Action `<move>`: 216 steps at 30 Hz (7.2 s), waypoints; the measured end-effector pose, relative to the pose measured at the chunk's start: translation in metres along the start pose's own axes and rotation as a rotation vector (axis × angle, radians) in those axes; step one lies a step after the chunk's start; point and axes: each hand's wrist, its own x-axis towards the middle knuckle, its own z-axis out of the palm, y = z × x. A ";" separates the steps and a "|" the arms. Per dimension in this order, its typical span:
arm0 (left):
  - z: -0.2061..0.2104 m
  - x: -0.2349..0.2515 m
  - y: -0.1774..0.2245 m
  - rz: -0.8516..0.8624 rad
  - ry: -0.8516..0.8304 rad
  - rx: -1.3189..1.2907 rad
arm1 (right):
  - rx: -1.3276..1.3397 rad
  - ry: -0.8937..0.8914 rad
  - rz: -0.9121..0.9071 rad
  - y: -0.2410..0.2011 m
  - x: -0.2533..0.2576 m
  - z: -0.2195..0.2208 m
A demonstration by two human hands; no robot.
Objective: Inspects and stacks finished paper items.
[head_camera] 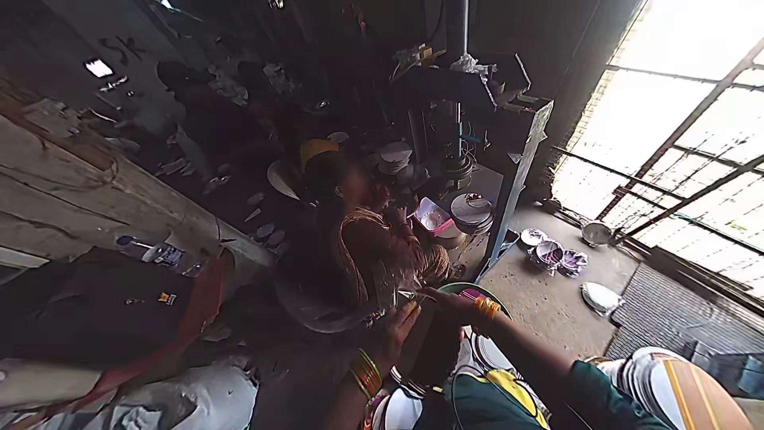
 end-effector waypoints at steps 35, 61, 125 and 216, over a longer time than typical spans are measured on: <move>0.070 -0.027 0.038 -0.340 0.415 -0.179 | 0.157 0.306 0.196 0.013 -0.028 0.069; 0.064 -0.070 -0.001 -0.657 0.360 -0.113 | 0.445 0.589 -0.017 0.045 -0.043 0.112; 0.045 -0.066 0.061 -0.945 -0.229 -0.653 | 0.083 0.273 0.428 0.069 -0.064 0.082; 0.004 0.021 0.077 -0.446 0.014 -1.460 | 0.073 0.607 -0.615 0.007 -0.068 0.038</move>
